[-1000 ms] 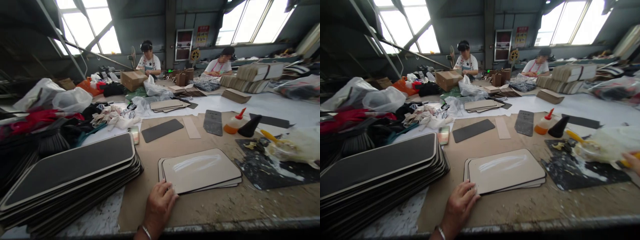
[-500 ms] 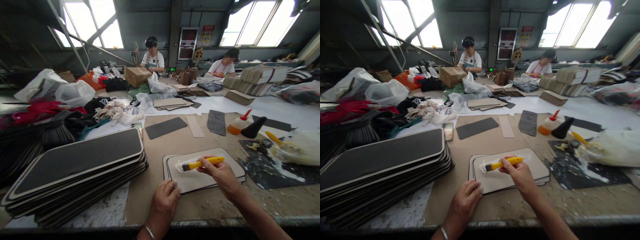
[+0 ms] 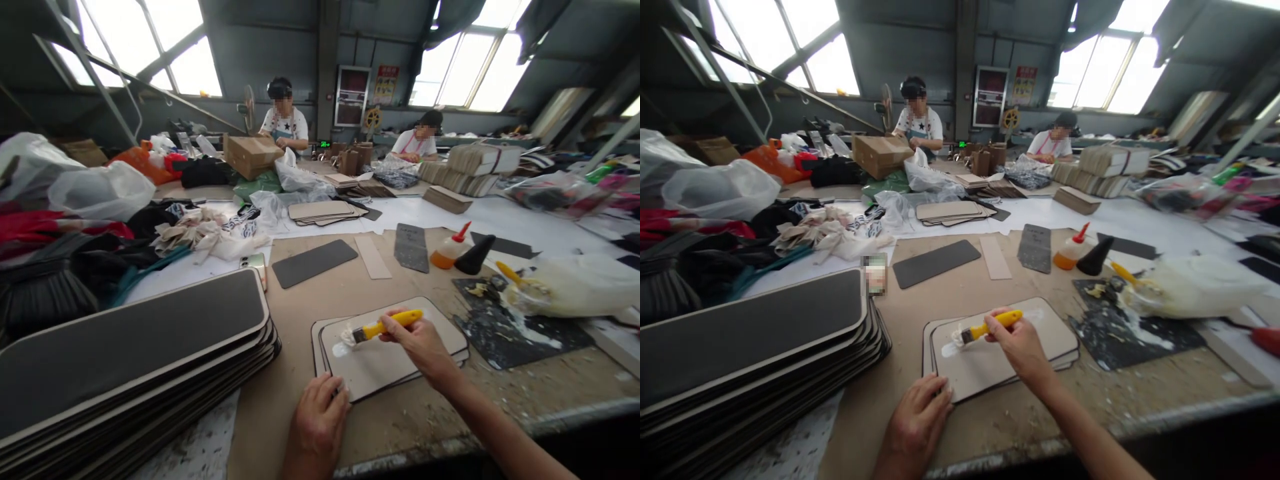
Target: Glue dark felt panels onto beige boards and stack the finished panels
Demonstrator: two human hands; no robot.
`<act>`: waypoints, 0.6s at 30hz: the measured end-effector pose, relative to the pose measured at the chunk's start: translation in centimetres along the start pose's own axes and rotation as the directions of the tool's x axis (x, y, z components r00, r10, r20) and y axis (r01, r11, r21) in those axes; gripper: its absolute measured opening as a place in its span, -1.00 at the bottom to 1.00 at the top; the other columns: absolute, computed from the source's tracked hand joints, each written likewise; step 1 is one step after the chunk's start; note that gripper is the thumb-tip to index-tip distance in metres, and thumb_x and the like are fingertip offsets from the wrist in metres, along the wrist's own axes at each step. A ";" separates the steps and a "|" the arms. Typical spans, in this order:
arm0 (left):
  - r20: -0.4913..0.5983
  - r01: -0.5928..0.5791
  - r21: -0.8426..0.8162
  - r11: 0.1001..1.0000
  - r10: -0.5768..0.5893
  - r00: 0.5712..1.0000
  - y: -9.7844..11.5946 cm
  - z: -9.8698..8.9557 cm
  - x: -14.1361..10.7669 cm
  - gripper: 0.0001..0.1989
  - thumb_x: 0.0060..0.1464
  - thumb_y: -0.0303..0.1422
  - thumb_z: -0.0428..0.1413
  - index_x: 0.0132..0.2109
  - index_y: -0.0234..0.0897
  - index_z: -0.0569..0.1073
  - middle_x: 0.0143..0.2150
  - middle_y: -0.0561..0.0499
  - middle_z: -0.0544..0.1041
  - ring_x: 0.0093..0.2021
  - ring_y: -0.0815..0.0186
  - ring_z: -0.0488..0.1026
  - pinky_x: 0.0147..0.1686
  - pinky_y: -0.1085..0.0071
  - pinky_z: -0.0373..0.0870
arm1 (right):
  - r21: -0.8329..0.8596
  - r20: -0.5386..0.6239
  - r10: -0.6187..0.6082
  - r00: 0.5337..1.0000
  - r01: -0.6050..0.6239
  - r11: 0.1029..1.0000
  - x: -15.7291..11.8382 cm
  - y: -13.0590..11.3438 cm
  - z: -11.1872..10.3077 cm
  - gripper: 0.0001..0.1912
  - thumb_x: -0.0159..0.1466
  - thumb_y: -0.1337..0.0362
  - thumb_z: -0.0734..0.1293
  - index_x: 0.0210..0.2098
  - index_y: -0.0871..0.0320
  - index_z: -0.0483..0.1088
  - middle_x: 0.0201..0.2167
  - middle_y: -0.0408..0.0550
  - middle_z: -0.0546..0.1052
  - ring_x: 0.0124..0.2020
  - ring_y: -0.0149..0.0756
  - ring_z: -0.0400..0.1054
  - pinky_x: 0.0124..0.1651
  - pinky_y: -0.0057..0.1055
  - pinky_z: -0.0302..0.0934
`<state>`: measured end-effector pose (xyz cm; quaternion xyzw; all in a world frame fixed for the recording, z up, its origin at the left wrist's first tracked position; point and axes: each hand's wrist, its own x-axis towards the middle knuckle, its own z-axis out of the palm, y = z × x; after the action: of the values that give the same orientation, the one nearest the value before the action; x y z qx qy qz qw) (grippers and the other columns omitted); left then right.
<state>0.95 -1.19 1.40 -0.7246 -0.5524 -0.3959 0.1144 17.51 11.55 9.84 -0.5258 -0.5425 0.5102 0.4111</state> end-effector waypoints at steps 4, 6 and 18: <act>0.018 -0.086 0.037 0.996 0.085 0.996 -1.0 0.7 -0.9 -0.77 0.17 -0.44 -0.07 -0.18 -0.27 0.49 -0.24 -0.09 0.56 -0.18 0.25 0.51 -0.23 0.35 0.53 | -0.076 -0.020 -0.036 0.999 0.034 0.997 1.5 1.2 -1.0 -0.50 -0.08 -0.11 0.41 -0.41 0.24 0.40 -0.51 -0.10 0.46 -0.50 -0.25 0.45 -0.39 -0.36 0.42; 0.045 -0.127 0.041 0.991 0.125 0.991 -1.6 1.0 -1.3 -0.78 0.16 -0.44 -0.05 -0.15 -0.27 0.48 -0.22 -0.09 0.56 -0.17 0.25 0.51 -0.21 0.36 0.52 | -0.168 -0.128 -0.061 0.990 0.039 0.985 2.8 1.9 -3.6 -0.52 -0.06 -0.09 0.40 -0.39 0.23 0.41 -0.51 -0.08 0.48 -0.48 -0.20 0.47 -0.40 -0.35 0.40; 0.070 -0.200 0.035 0.979 0.197 0.978 -2.6 1.6 -2.0 -0.78 0.11 -0.43 0.03 -0.10 -0.28 0.47 -0.18 -0.11 0.54 -0.14 0.25 0.50 -0.19 0.39 0.50 | -0.829 -0.182 -0.566 0.804 0.185 0.528 1.2 2.1 -12.2 -0.63 0.17 -0.02 0.16 -0.46 0.14 0.39 -0.39 0.02 0.53 -0.39 -0.17 0.43 -0.26 -0.25 0.30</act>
<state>-0.77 -0.73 -1.77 -0.7861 -0.4891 -0.3467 0.1501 29.72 14.08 9.39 -0.6144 -0.7052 -0.0101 0.3537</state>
